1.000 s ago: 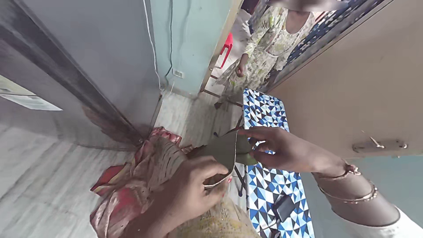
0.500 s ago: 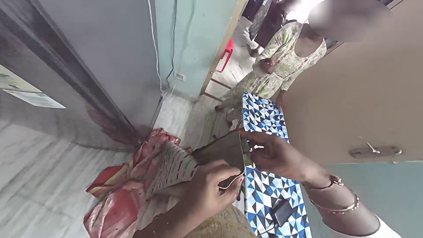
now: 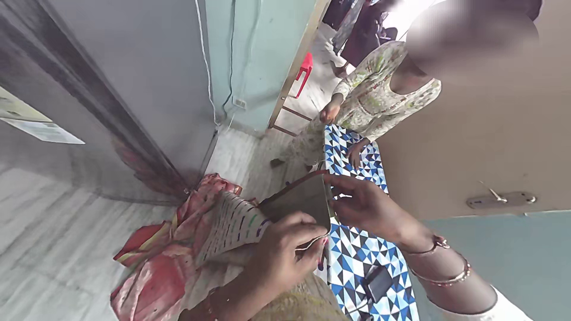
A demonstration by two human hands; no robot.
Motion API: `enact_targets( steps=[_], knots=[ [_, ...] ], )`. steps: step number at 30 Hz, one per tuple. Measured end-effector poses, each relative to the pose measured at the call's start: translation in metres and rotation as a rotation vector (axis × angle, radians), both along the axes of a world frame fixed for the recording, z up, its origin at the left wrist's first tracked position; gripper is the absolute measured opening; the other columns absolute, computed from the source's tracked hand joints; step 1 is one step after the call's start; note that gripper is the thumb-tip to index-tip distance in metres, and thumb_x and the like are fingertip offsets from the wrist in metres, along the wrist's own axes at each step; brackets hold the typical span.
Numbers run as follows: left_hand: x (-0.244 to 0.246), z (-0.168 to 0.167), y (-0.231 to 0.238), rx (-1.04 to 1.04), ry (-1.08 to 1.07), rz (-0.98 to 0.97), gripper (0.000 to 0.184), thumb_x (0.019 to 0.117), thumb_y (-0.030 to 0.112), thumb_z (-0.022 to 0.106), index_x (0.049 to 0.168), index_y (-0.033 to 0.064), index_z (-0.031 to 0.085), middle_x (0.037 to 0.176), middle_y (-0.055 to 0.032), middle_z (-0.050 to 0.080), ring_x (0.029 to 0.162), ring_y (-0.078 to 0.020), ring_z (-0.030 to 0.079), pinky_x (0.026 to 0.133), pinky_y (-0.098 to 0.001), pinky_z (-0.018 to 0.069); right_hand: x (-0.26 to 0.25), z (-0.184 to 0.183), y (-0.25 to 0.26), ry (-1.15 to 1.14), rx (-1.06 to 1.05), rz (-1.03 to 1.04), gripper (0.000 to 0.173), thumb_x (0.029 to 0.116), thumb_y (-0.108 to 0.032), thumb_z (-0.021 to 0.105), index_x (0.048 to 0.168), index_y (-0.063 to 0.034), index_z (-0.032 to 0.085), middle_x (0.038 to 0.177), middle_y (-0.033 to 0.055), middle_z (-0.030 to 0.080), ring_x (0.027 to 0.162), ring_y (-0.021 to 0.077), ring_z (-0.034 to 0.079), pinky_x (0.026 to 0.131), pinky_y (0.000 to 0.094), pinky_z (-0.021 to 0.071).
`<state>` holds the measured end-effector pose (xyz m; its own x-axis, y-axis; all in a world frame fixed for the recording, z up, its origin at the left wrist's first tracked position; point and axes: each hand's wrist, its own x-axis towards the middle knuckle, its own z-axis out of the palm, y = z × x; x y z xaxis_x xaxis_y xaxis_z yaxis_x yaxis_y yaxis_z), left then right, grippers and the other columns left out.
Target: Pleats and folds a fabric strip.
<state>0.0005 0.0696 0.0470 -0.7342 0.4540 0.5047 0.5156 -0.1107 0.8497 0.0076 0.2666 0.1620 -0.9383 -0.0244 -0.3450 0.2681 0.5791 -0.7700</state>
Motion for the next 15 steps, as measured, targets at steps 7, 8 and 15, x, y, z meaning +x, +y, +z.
enact_targets(
  steps=[7, 8, 15],
  knots=[
    [0.0025, -0.001, -0.0006, 0.014, 0.013, -0.027, 0.014, 0.0924, 0.018, 0.069, 0.092, 0.0064, 0.077, 0.122, -0.0095, 0.072, 0.106, -0.0015, 0.067, 0.09, -0.012, 0.0525, 0.0043, -0.0046, 0.0017, 0.008, -0.008, -0.035, 0.05, 0.0936, -0.008, 0.063, 0.142, -0.0013, 0.054, 0.111, 0.004, 0.07, 0.076, 0.0021, 0.067, 0.062, 0.017, 0.0563],
    [0.0029, -0.0014, -0.0008, 0.016, 0.017, -0.03, 0.014, 0.0924, 0.018, 0.069, 0.091, 0.006, 0.077, 0.121, -0.0091, 0.072, 0.106, -0.0016, 0.068, 0.091, -0.0121, 0.0524, 0.0044, -0.0051, 0.0016, 0.011, -0.011, -0.037, 0.049, 0.0939, -0.009, 0.063, 0.142, -0.0014, 0.054, 0.112, 0.0039, 0.069, 0.077, 0.002, 0.067, 0.063, 0.0168, 0.0565],
    [0.0047, -0.0041, -0.0009, 0.022, 0.011, -0.049, 0.014, 0.0938, 0.017, 0.069, 0.093, 0.0055, 0.076, 0.125, -0.0085, 0.072, 0.11, -0.0022, 0.067, 0.094, -0.0132, 0.0518, 0.0041, -0.0107, -0.0003, 0.03, -0.056, -0.083, 0.048, 0.0917, -0.007, 0.063, 0.138, 0.0001, 0.055, 0.107, 0.0032, 0.07, 0.072, 0.0021, 0.066, 0.06, 0.0172, 0.056]
  ],
)
